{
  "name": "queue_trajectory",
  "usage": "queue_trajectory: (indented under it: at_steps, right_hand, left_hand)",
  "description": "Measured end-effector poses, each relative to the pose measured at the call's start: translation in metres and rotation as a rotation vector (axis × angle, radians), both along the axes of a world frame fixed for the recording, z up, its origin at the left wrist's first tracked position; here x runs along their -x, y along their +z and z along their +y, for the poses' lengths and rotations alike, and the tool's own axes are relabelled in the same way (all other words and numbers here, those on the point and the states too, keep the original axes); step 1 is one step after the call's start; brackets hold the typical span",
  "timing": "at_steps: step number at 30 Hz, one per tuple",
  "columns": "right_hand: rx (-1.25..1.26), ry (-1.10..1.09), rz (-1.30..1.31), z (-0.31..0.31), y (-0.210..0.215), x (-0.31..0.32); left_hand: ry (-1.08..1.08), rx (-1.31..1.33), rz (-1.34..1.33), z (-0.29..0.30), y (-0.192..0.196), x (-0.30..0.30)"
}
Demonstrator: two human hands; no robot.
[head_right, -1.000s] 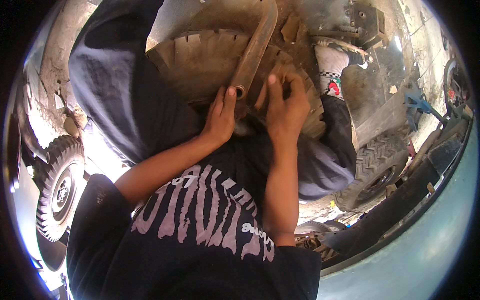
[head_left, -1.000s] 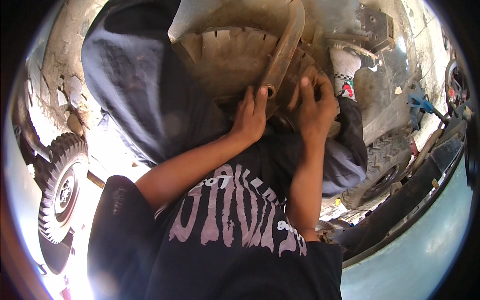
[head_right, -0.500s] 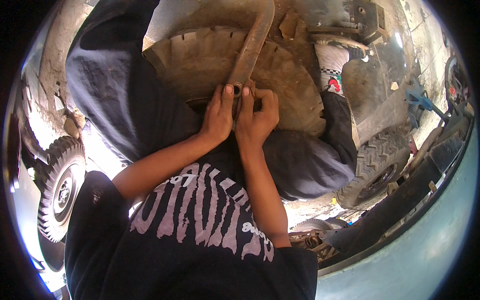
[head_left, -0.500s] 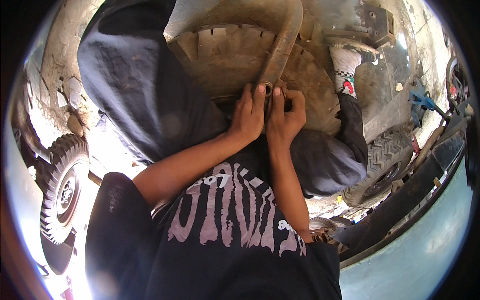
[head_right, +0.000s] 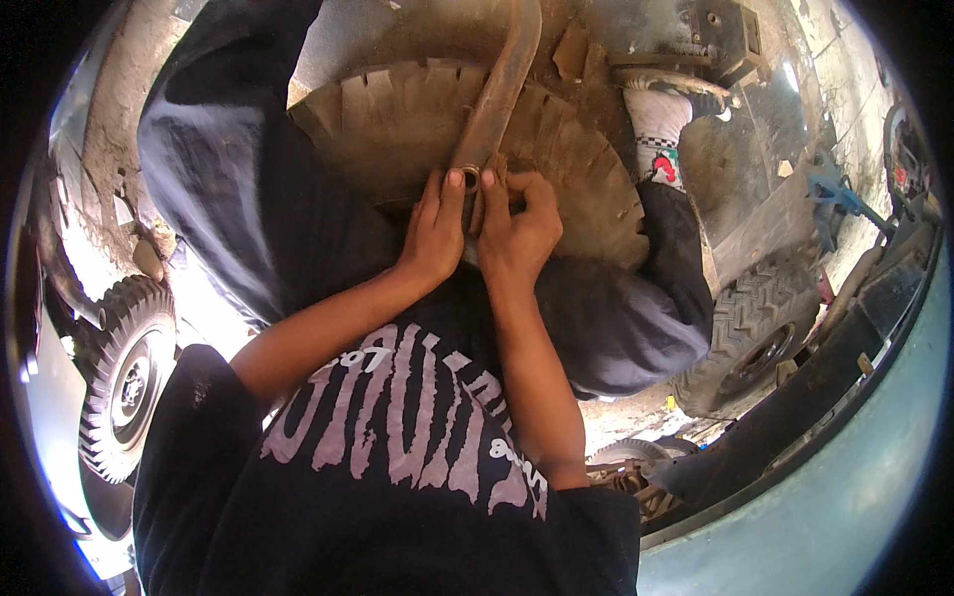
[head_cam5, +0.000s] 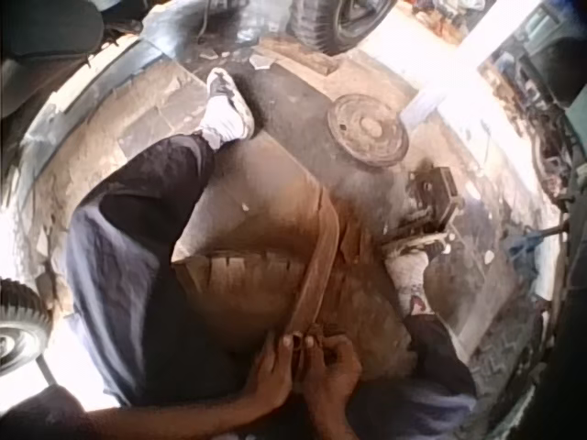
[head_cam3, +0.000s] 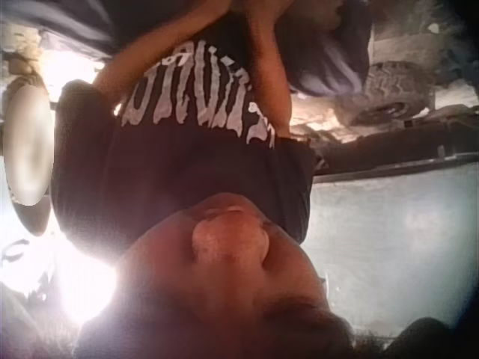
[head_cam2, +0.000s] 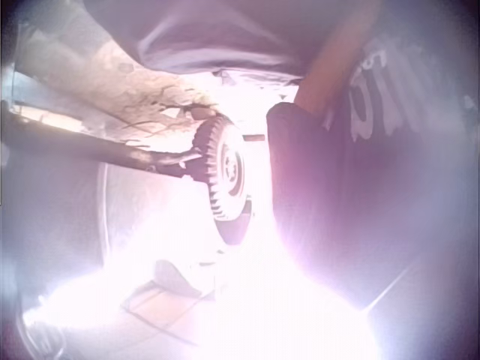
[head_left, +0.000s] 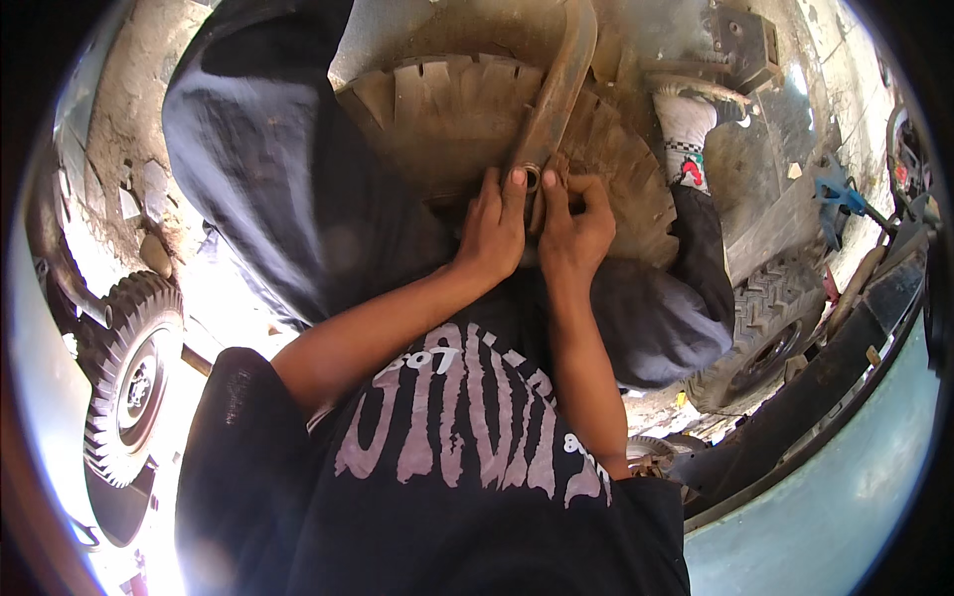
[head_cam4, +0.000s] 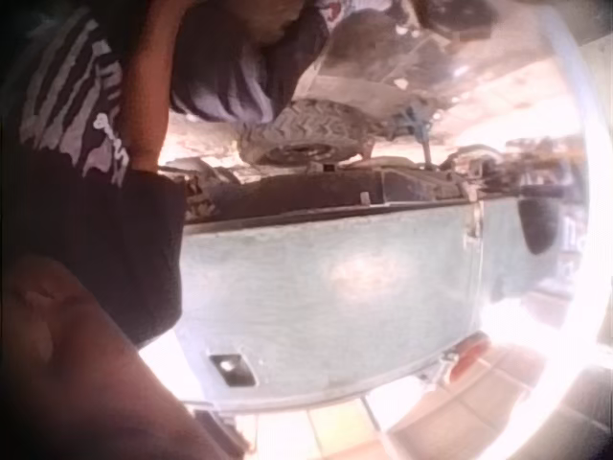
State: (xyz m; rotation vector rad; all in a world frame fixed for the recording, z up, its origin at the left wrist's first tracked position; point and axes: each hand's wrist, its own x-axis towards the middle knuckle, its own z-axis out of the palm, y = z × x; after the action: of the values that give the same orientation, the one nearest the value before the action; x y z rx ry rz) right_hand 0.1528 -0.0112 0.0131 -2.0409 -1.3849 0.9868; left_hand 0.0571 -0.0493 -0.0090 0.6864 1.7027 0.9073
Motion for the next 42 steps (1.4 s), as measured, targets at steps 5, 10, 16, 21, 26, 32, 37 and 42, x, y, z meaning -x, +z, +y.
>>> queue_trajectory:
  at_steps: [5,10,16,21,26,32,37,42]
  right_hand:
    - [-0.065,-0.002,-0.003,0.018,-0.002,0.007]
    - [-0.157,0.062,-0.072,0.008,-0.003,0.002]
    - [-0.307,0.206,-0.074,0.024,-0.007,0.003]
    - [-0.286,0.259,-0.055,0.026,-0.002,0.002]
    - [-0.352,0.361,-0.106,0.029,-0.006,-0.006]
    - [-0.482,0.532,-0.153,0.057,-0.006,0.011]
    - [-0.395,0.153,0.084,0.053,-0.004,-0.026]
    - [-0.153,-0.16,0.264,0.045,-0.003,-0.065]
  left_hand:
    - [-0.071,-0.109,0.084,-0.005,-0.012,-0.001]
    - [-0.03,0.041,-0.037,0.0,0.002,0.003]
    - [-0.024,-0.009,0.022,-0.002,-0.003,0.0]
    - [-0.044,0.034,0.022,0.003,0.003,0.005]
    - [-0.071,-0.044,0.129,-0.005,-0.002,-0.001]
    - [-0.029,0.046,0.01,0.003,0.005,0.005]
    - [-0.045,0.047,0.008,0.001,-0.009,0.004]
    - [-0.028,0.144,-0.067,0.004,0.006,0.005]
